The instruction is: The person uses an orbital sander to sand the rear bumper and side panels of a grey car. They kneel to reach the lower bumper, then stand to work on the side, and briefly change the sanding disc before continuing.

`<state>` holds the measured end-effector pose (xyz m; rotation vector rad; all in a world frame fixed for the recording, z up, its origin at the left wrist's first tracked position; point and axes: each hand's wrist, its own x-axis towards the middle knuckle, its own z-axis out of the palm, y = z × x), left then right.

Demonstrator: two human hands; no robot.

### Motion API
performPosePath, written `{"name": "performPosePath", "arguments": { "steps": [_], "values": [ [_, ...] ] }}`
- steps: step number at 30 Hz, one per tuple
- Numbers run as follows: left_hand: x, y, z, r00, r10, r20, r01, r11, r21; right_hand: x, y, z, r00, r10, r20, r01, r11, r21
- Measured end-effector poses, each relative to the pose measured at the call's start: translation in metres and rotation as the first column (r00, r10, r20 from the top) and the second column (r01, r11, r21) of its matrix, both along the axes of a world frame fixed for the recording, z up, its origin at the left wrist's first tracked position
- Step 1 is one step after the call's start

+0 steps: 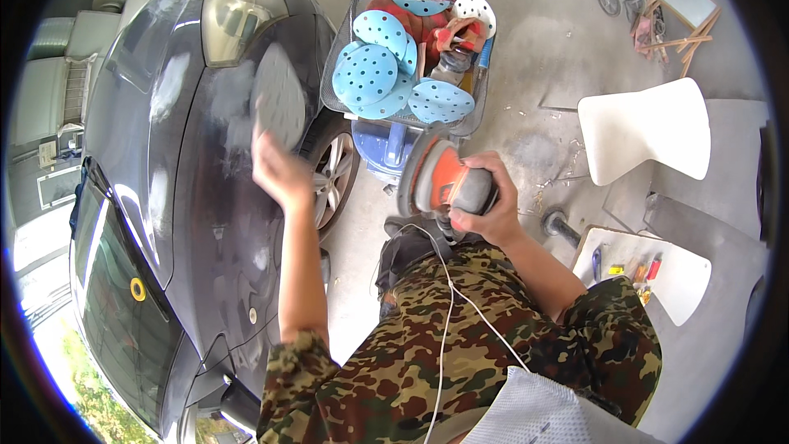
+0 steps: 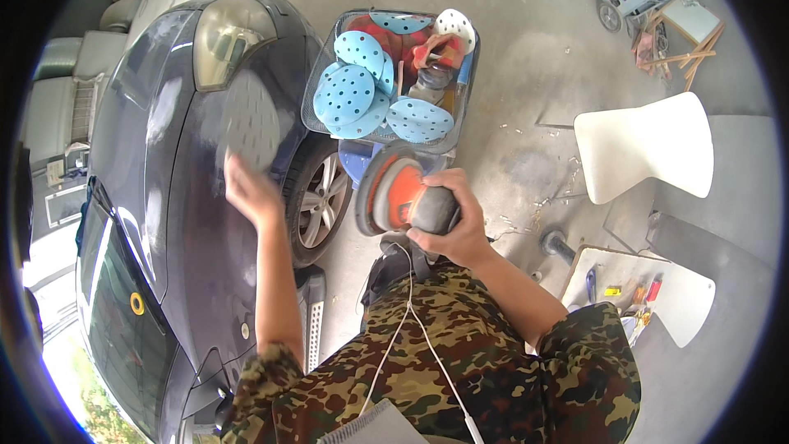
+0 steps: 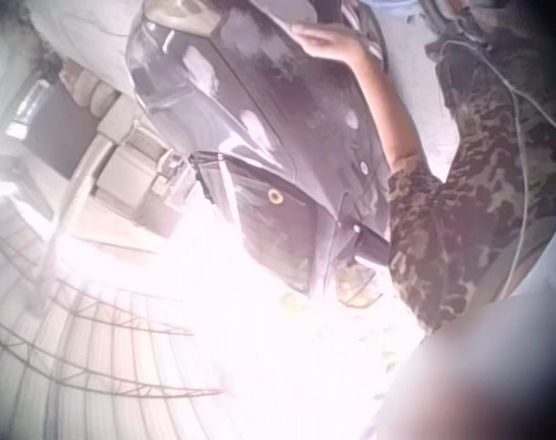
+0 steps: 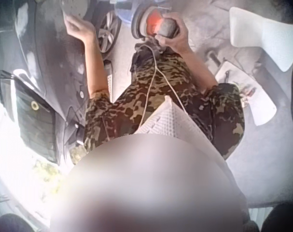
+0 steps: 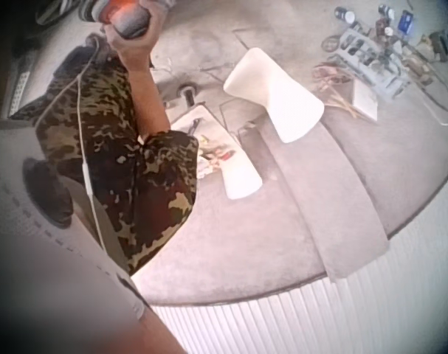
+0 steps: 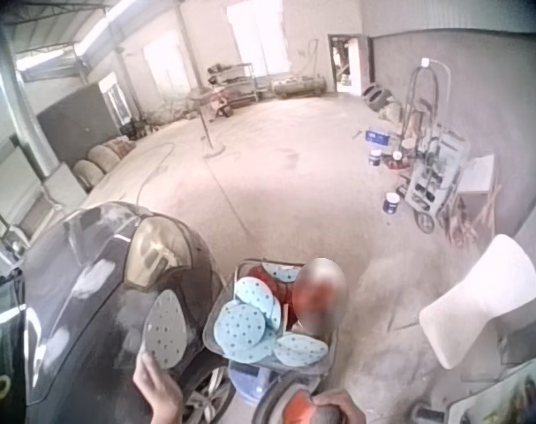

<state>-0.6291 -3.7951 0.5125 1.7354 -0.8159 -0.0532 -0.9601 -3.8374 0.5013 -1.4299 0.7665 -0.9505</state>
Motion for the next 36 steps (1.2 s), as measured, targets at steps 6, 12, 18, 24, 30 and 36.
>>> {"name": "performPosePath", "arguments": {
  "steps": [6,12,18,24,30,36],
  "values": [
    [-0.085,-0.182,-0.078,0.263,-0.813,0.519,0.392,0.582,0.713,-0.025,0.005,-0.004,0.986,-0.128,-0.107,0.134,0.990,0.052],
    [-0.035,-0.139,-0.114,0.731,-0.604,0.319,0.270,0.685,0.677,-0.037,0.006,-0.011,0.981,-0.163,-0.106,0.172,0.982,0.080],
    [-0.006,-0.115,-0.124,0.761,-0.638,0.117,0.185,0.386,0.904,-0.031,-0.002,-0.020,0.986,-0.106,-0.130,0.127,0.977,0.169],
    [0.000,-0.122,-0.121,0.790,-0.556,0.256,0.225,0.653,0.723,-0.024,-0.001,-0.018,0.990,-0.056,-0.128,0.074,0.987,0.143],
    [0.031,-0.123,-0.109,0.897,-0.219,0.384,0.075,0.932,0.355,-0.021,0.000,-0.024,0.986,-0.083,-0.146,0.096,0.992,0.081],
    [0.064,-0.084,-0.096,0.982,0.175,-0.074,-0.170,0.983,0.071,-0.010,0.006,-0.031,0.980,-0.119,-0.158,0.148,0.971,0.188]
  ]
}}
